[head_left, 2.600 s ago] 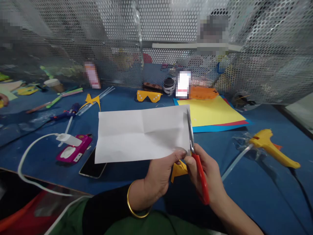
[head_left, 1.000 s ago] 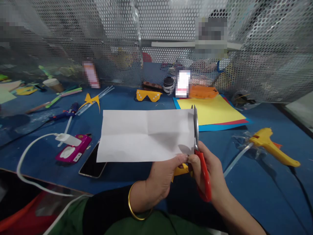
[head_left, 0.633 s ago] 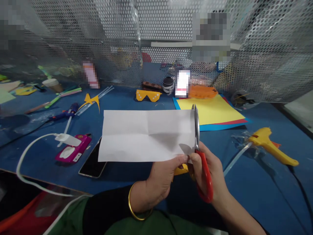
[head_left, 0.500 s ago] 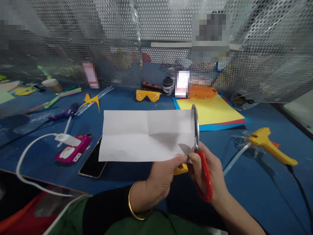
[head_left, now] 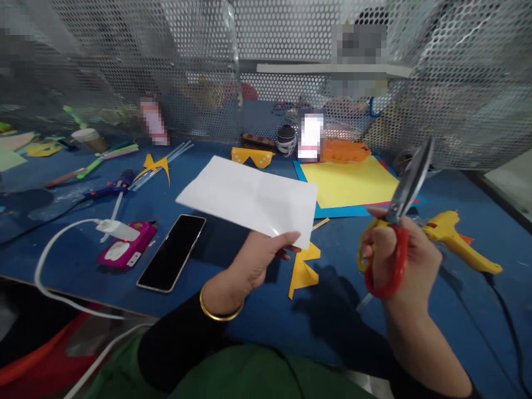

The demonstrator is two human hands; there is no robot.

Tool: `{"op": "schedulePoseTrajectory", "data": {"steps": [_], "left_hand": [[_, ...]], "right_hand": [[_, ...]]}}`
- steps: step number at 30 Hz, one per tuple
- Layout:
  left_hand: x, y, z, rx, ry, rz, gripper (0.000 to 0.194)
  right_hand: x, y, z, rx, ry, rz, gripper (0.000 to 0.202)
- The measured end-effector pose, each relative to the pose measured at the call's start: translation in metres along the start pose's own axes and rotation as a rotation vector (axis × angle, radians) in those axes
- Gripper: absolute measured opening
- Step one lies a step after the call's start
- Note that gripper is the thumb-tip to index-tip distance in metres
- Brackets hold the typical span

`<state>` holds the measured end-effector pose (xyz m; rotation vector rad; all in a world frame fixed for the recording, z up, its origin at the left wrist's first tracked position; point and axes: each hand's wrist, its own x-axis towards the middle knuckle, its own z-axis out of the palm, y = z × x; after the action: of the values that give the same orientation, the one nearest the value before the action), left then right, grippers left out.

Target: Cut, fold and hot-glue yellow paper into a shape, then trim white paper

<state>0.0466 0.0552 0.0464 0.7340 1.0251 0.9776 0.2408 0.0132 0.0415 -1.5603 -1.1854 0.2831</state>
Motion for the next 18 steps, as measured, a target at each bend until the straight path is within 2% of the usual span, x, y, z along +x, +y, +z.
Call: {"op": "schedulePoseTrajectory", "data": {"steps": [3, 6, 8, 10, 11, 16, 18], "left_hand": [[0.013, 0.01, -0.016, 0.145, -0.029, 0.044, 0.023], [0.027, 0.017, -0.033, 0.322, -0.005, 0.065, 0.014], [0.036, 0.021, -0.041, 0.45, 0.034, 0.021, 0.018], [0.042, 0.024, -0.047, 0.59, 0.067, -0.122, 0.022], [0.044, 0.025, -0.049, 0.616, 0.083, -0.141, 0.025], [0.04, 0.031, -0.061, 0.763, 0.16, -0.132, 0.04], [0.033, 0.033, -0.065, 0.884, 0.229, -0.089, 0.049]], "right_hand": [[0.012, 0.0, -0.008, -0.015, 0.078, 0.083, 0.038], [0.02, 0.004, -0.014, -0.194, 0.048, 0.103, 0.05], [0.023, 0.007, -0.017, -0.364, -0.031, 0.11, 0.059], [0.027, 0.008, -0.018, -0.506, -0.131, 0.128, 0.063], [0.028, 0.008, -0.018, -0.569, -0.177, 0.142, 0.064], [0.033, 0.007, -0.016, -0.805, -0.32, 0.191, 0.064], [0.033, 0.008, -0.015, -0.85, -0.341, 0.193, 0.063]]}}
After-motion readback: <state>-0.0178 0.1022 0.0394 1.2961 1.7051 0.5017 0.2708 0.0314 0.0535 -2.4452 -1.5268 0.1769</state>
